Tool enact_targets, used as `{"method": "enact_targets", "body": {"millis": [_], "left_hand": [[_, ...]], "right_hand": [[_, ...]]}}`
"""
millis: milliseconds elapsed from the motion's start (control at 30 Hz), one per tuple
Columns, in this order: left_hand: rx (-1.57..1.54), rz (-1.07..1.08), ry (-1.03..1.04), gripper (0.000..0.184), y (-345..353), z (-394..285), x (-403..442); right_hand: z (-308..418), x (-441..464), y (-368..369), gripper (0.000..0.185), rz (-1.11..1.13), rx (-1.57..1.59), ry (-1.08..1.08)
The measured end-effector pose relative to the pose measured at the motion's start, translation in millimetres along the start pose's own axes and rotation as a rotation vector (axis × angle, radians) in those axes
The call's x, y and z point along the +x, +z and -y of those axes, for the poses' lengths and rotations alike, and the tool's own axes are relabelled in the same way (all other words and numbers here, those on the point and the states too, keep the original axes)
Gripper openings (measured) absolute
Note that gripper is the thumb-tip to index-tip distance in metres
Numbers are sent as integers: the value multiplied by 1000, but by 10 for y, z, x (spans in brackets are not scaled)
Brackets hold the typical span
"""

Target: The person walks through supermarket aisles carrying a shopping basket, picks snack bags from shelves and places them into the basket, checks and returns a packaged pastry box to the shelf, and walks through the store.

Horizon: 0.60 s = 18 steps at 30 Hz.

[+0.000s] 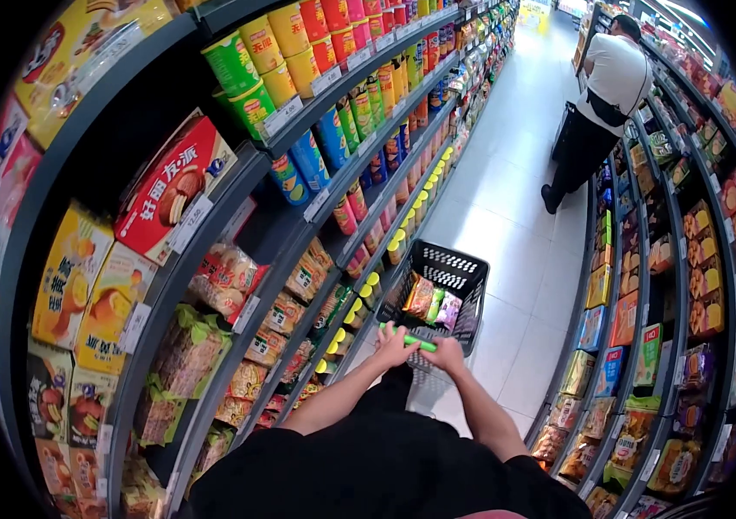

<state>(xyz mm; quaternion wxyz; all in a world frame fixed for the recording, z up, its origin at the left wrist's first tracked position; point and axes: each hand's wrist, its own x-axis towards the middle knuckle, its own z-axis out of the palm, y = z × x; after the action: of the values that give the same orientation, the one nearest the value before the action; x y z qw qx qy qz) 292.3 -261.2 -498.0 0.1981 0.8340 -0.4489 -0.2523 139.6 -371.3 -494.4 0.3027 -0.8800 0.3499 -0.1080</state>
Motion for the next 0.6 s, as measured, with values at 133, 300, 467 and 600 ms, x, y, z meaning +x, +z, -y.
{"method": "enact_targets", "body": {"millis": [133,300,467,600], "left_hand": [[25,125,-29,63,-262,-274,615],[-18,163,-32,65,-386,-374,1284],[-30,168,18,62,-467,-380,1602],[16,127,60,63,-502,-385,1744]], "right_hand": [[-130,560,-235,52,33,-73,54],[-347,1112,-257,51,-17,-62,116],[-313,1172,-200,41,-248,0,192],[-378,1145,-102,32,-370,159,171]]}}
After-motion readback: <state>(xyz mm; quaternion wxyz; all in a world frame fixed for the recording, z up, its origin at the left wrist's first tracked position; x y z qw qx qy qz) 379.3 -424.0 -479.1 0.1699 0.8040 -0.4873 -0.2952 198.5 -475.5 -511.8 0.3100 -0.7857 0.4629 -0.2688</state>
